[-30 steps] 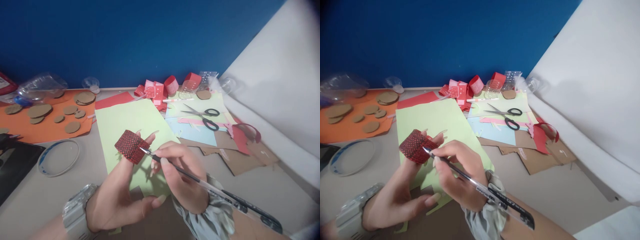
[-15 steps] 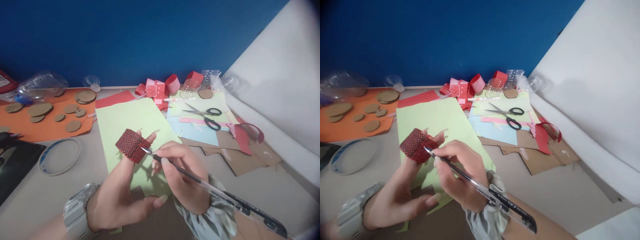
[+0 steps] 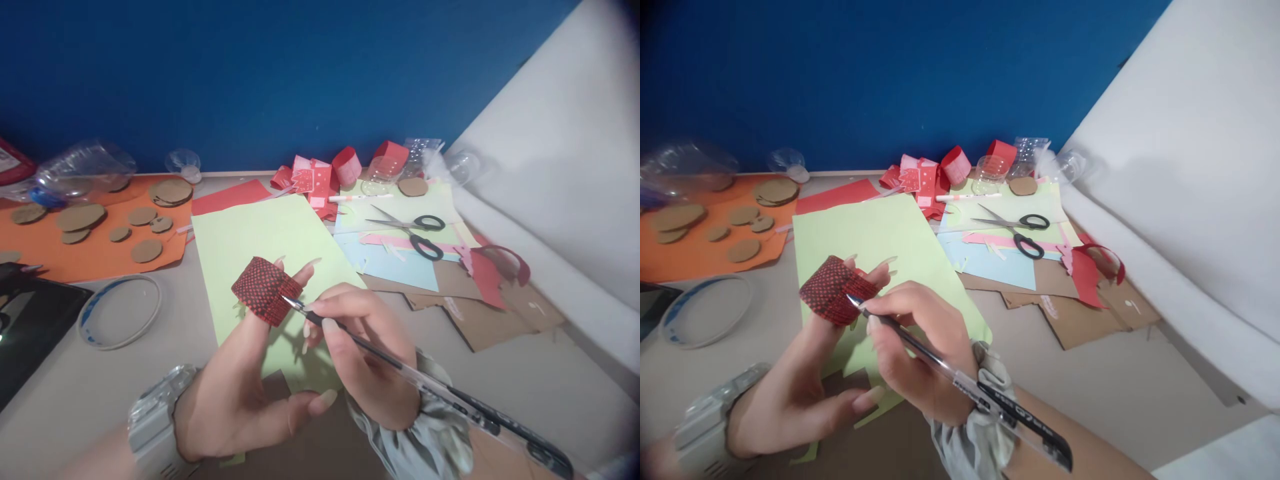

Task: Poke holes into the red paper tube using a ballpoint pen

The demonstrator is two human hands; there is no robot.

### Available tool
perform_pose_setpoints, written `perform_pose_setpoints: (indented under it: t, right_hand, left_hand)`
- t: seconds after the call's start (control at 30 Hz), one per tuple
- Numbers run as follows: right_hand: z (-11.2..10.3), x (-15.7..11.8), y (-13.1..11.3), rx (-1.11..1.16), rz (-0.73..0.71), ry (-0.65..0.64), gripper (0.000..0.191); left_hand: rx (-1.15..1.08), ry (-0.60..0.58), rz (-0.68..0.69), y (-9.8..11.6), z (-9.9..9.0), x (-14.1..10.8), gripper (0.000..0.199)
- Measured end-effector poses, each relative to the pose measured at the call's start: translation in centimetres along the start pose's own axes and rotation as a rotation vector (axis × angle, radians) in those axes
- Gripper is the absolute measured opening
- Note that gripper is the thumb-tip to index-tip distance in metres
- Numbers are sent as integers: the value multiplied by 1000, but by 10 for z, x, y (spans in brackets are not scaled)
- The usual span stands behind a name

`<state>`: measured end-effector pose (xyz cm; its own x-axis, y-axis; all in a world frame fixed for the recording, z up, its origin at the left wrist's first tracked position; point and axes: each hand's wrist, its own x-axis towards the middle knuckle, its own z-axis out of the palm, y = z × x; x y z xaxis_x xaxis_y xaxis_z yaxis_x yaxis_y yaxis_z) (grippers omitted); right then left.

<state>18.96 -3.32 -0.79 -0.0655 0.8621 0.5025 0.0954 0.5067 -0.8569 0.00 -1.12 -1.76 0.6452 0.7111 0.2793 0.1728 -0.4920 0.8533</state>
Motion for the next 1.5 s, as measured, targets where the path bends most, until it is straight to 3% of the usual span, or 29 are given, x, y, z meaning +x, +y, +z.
perform_pose_setpoints:
  t: [0.17, 0.37, 0.63, 0.8, 1.5]
  right_hand:
    - [-1, 2, 1, 19, -83, -50, 28]
    - [0, -1, 1, 17, -1, -14, 25]
    - [0, -1, 1, 15, -1, -30, 24]
    - [-1, 0, 2, 12, -78, -77, 24]
    - [1, -1, 2, -11, -61, -33, 21]
  left_hand:
    - [0, 14, -51, 3, 1, -1, 105]
    - [-14, 5, -30, 2, 0, 0, 105]
    - [-6, -6, -24, 1, 1, 2, 106]
    - [-25, -17, -12, -1, -1, 3, 110]
    - [132, 46, -46, 2, 6, 0, 106]
